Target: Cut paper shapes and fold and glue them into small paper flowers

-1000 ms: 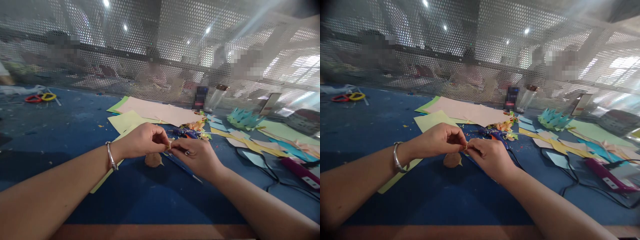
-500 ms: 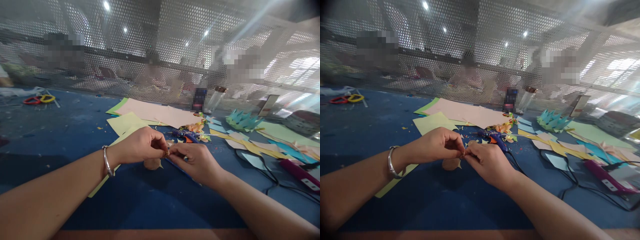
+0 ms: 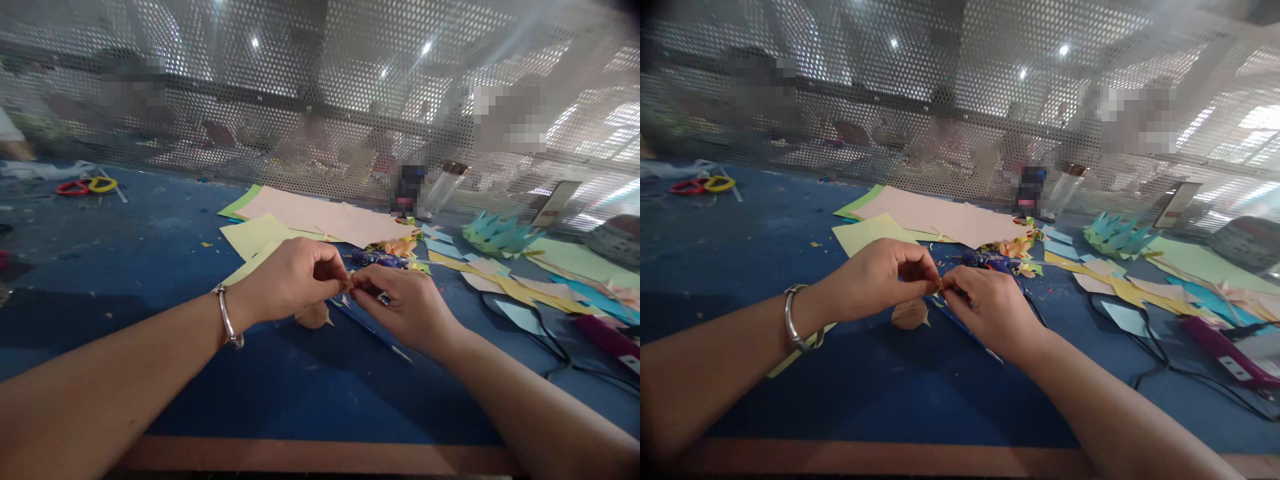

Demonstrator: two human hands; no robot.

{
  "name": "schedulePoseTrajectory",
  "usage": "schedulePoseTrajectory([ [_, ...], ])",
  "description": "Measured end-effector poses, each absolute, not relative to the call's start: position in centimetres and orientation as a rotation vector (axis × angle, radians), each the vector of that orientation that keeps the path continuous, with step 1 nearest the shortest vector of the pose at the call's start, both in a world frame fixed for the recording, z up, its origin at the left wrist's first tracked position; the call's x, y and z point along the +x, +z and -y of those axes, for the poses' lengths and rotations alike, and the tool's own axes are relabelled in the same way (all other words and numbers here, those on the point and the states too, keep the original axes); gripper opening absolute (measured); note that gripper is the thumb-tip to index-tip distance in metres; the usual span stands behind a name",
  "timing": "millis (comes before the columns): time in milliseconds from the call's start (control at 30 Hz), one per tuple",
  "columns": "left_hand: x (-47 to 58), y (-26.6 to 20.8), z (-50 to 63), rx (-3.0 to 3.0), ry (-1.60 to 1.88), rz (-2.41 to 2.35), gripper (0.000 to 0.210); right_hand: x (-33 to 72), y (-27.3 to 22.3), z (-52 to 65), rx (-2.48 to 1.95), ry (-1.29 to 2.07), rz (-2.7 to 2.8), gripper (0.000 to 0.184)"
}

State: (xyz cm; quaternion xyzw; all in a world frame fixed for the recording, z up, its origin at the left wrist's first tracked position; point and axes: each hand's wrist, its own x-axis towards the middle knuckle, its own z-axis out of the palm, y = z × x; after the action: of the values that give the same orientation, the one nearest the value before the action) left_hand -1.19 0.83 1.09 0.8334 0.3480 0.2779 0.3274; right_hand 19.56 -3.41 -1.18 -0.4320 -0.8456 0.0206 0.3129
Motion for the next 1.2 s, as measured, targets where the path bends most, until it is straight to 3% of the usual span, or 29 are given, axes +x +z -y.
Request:
schedulePoseTrajectory([
  [1200, -0.8, 0.9, 0.4, 2.286, 0.7, -1.016, 0.01, 19.3, -1.0, 3.6, -1.1, 0.137, 2.25, 0.014],
])
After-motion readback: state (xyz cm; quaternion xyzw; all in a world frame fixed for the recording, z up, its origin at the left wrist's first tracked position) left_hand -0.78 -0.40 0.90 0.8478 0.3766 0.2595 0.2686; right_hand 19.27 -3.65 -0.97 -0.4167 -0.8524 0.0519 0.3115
